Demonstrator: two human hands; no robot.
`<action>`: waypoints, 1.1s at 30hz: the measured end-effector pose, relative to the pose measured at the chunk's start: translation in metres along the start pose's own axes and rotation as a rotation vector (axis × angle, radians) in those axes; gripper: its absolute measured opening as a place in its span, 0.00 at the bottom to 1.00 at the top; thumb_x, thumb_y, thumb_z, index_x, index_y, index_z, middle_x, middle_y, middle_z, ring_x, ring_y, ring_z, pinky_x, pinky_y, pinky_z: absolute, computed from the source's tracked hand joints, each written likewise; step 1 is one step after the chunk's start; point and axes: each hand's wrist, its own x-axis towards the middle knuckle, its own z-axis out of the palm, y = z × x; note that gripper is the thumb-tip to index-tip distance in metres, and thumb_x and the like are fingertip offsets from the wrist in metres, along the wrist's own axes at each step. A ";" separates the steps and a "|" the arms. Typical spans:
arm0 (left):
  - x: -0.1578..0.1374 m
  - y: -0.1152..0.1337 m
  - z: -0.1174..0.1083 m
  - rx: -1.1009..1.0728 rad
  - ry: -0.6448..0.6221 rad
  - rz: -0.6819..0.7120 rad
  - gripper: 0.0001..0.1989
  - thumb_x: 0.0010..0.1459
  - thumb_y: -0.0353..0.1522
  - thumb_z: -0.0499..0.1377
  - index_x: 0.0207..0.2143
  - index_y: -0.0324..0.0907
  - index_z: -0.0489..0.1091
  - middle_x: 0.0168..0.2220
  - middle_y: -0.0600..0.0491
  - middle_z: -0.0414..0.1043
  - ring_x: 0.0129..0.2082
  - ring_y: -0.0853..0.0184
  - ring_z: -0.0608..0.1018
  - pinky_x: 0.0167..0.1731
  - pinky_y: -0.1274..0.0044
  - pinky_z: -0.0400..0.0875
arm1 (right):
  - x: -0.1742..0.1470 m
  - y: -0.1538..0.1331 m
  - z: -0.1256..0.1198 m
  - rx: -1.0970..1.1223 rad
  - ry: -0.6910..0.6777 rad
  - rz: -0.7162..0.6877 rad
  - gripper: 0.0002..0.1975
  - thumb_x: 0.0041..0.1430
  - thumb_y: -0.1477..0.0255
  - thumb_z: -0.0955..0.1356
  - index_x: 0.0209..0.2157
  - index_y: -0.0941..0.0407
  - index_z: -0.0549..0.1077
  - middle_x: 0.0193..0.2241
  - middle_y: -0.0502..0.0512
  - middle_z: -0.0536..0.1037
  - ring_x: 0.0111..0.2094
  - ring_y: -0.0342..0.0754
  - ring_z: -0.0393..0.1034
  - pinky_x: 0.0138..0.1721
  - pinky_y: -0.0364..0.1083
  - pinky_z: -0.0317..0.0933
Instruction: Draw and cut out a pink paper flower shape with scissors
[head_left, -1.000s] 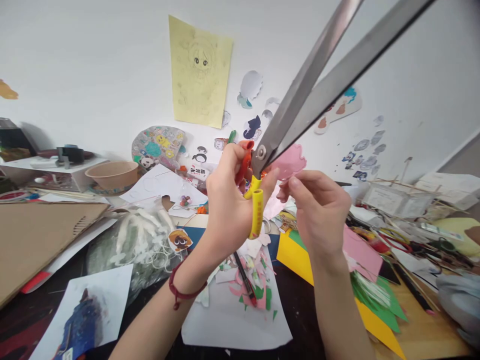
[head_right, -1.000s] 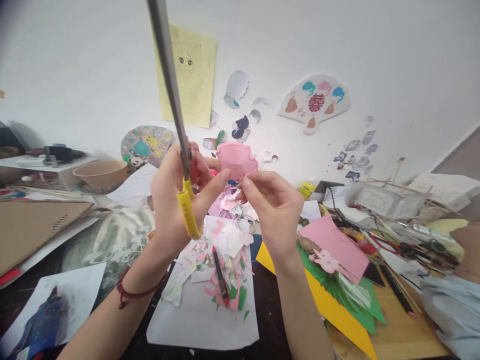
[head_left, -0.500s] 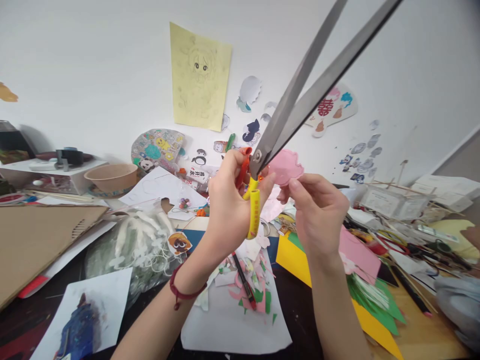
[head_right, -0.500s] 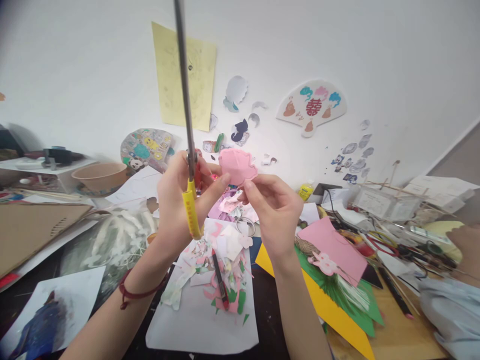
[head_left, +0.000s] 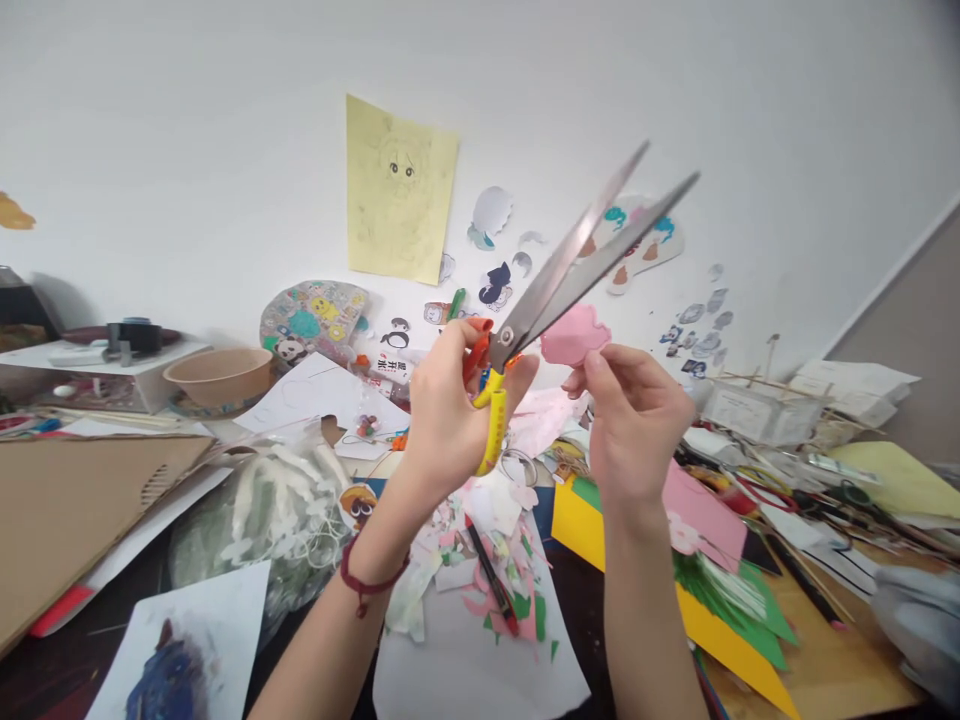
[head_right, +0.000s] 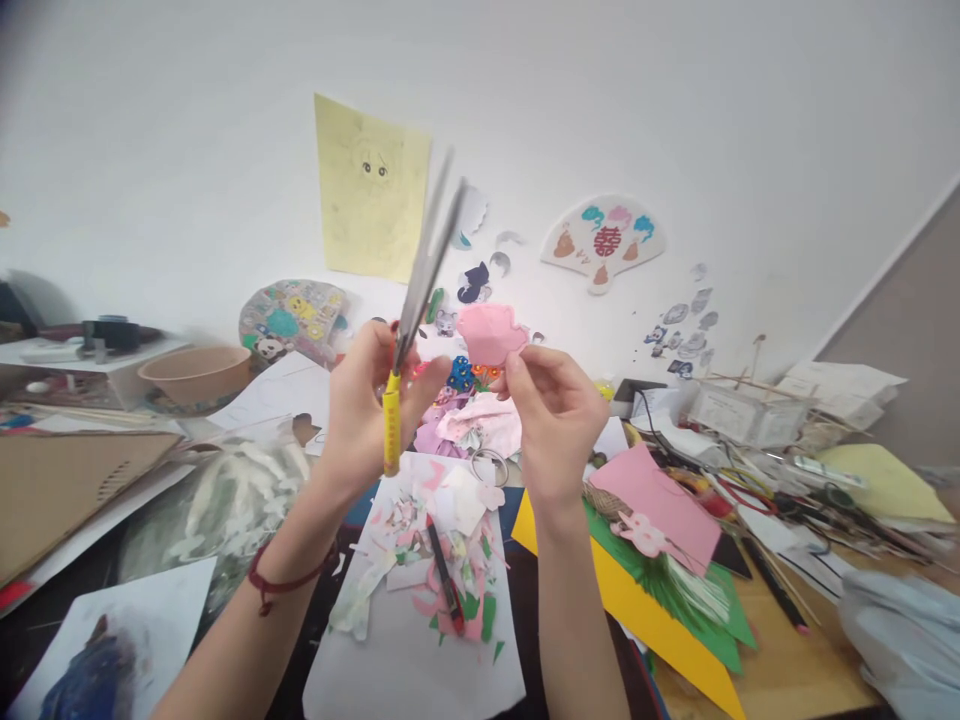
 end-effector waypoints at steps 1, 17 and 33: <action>0.003 0.001 -0.007 0.082 -0.040 0.030 0.18 0.55 0.41 0.65 0.32 0.44 0.57 0.35 0.54 0.68 0.30 0.70 0.68 0.32 0.75 0.61 | 0.001 0.000 -0.001 -0.006 0.023 -0.017 0.06 0.55 0.70 0.74 0.32 0.56 0.76 0.21 0.47 0.75 0.22 0.41 0.71 0.26 0.43 0.67; 0.015 -0.005 -0.049 0.534 -0.407 0.128 0.20 0.50 0.50 0.65 0.34 0.45 0.67 0.28 0.54 0.72 0.24 0.66 0.71 0.24 0.75 0.58 | 0.014 0.003 -0.029 0.024 0.113 -0.053 0.07 0.53 0.70 0.75 0.33 0.56 0.75 0.22 0.46 0.77 0.21 0.40 0.71 0.26 0.43 0.67; 0.003 0.007 -0.006 -0.149 -0.054 -0.155 0.15 0.52 0.39 0.67 0.33 0.43 0.65 0.30 0.56 0.74 0.25 0.74 0.70 0.25 0.79 0.64 | 0.003 0.007 -0.013 0.069 -0.114 -0.008 0.04 0.55 0.71 0.74 0.33 0.56 0.76 0.20 0.46 0.76 0.21 0.40 0.70 0.23 0.41 0.65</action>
